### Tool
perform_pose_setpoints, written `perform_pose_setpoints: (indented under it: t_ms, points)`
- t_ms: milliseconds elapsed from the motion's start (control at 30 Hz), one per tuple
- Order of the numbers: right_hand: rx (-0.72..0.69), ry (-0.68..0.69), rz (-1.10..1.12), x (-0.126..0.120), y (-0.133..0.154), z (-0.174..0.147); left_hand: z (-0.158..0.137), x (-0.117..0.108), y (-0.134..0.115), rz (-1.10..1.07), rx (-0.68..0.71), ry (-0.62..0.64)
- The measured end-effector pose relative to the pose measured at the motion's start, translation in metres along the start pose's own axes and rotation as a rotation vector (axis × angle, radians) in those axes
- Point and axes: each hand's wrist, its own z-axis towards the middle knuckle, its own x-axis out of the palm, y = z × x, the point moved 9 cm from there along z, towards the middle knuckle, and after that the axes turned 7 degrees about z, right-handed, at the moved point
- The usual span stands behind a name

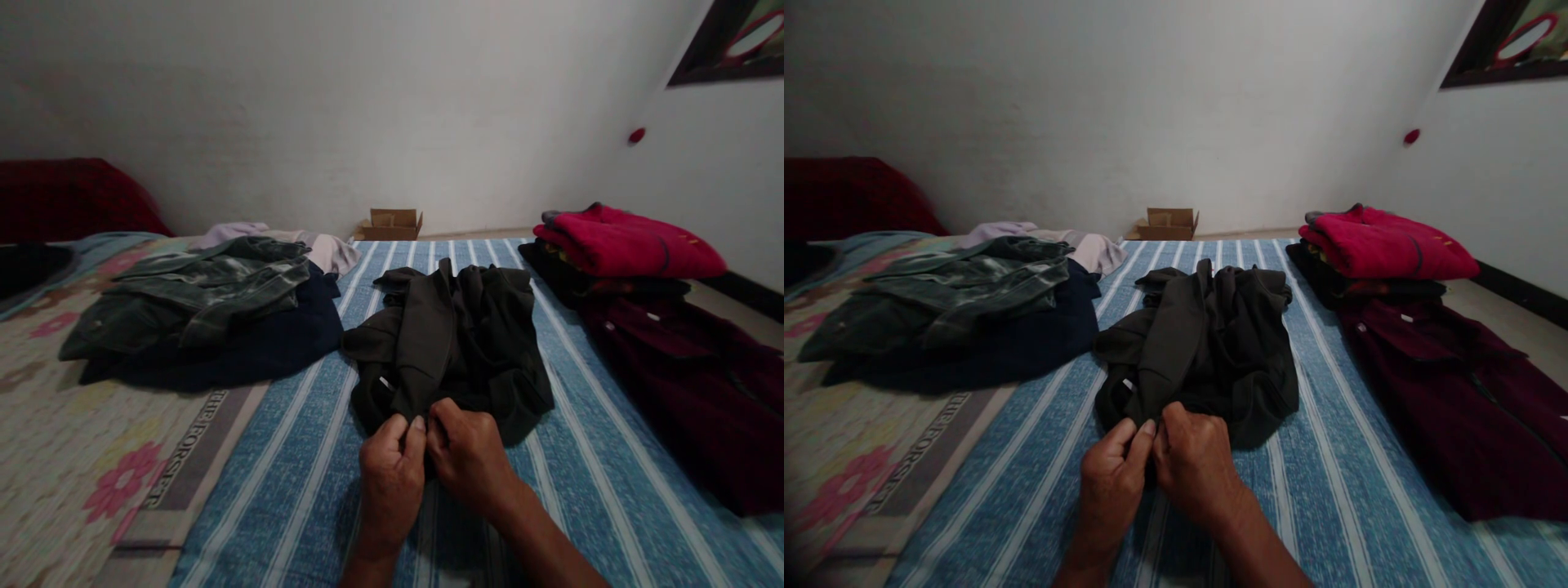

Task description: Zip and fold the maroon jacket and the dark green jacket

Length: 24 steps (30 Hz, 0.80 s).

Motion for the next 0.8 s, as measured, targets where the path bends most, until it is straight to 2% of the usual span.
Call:
perform_pose_setpoints:
  t_ms: [167,333,800]
  points:
    - [0.057,0.010,0.042,-0.003,-0.005,0.001,-0.002,0.004,0.004,-0.042,-0.052,0.024]
    - [0.034,0.032,0.083,-0.006,-0.004,-0.001,-0.004,0.012,0.009,-0.131,-0.107,0.077]
    - [-0.025,-0.022,0.042,-0.008,-0.001,-0.007,-0.003,0.012,0.000,-0.091,0.004,0.087]
